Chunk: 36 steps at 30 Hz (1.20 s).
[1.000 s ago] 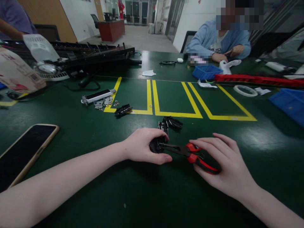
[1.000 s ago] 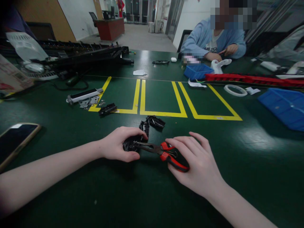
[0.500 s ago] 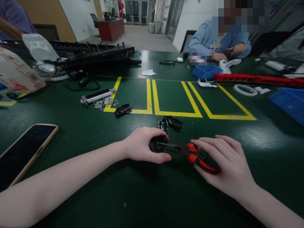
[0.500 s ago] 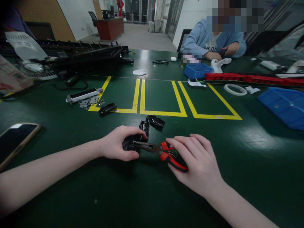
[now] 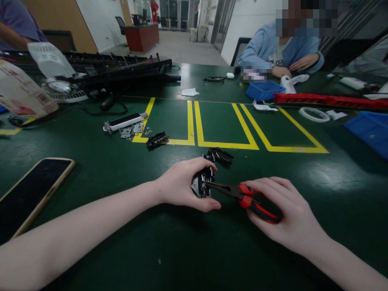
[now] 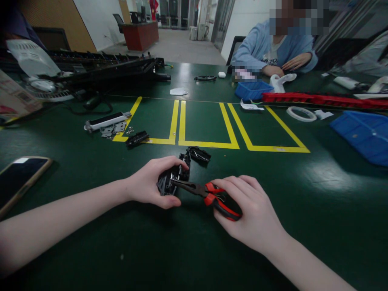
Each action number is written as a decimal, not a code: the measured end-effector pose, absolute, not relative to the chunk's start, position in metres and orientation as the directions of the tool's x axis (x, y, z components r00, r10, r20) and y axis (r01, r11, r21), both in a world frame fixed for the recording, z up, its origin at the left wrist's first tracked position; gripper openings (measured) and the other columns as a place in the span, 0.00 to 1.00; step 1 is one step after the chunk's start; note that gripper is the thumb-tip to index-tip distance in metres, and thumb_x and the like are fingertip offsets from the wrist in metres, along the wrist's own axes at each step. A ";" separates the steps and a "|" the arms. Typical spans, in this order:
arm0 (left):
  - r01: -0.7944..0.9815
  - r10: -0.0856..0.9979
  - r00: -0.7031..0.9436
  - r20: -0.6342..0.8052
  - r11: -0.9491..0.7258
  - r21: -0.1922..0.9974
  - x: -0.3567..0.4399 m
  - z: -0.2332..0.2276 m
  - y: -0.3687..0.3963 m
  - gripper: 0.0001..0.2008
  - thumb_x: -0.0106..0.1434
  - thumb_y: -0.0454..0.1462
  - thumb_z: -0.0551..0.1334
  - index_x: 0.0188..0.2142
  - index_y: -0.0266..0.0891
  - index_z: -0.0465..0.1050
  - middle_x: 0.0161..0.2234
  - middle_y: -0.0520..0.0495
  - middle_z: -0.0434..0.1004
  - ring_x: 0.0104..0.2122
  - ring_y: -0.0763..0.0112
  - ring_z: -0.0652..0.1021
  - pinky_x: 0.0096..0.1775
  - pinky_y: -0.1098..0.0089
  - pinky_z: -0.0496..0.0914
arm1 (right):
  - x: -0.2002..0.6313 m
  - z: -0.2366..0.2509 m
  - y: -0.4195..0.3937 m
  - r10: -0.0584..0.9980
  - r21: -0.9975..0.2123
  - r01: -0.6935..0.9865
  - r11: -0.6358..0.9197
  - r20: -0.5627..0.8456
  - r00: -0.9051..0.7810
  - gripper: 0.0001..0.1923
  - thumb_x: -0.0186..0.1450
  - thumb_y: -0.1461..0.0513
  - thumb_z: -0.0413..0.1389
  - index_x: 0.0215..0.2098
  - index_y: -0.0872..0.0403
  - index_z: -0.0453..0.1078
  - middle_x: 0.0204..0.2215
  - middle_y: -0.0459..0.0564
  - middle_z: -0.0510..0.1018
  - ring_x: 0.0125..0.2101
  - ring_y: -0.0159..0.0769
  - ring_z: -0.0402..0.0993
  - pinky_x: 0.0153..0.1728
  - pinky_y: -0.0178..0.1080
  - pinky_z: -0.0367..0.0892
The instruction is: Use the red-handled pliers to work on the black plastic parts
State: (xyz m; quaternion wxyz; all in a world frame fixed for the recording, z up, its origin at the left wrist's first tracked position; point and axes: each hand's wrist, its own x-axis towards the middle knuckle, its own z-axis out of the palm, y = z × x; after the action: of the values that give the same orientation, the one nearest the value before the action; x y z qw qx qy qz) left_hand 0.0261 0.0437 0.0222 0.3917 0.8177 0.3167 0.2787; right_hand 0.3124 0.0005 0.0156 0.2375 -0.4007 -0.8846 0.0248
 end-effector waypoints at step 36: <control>0.312 0.732 0.659 0.175 -0.477 0.821 0.026 0.022 0.044 0.26 0.54 0.54 0.67 0.44 0.38 0.73 0.43 0.44 0.78 0.41 0.61 0.77 0.45 0.62 0.70 | 0.316 0.016 -0.003 0.656 -0.067 0.696 0.715 0.409 -0.634 0.23 0.61 0.61 0.57 0.55 0.53 0.66 0.44 0.56 0.77 0.38 0.45 0.77 0.34 0.45 0.75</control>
State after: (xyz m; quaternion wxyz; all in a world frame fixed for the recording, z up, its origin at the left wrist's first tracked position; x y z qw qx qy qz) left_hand 0.0255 0.0435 0.0225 0.3994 0.8184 0.3191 0.2626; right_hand 0.3162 -0.0034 0.0164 0.2064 -0.3744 -0.9027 -0.0486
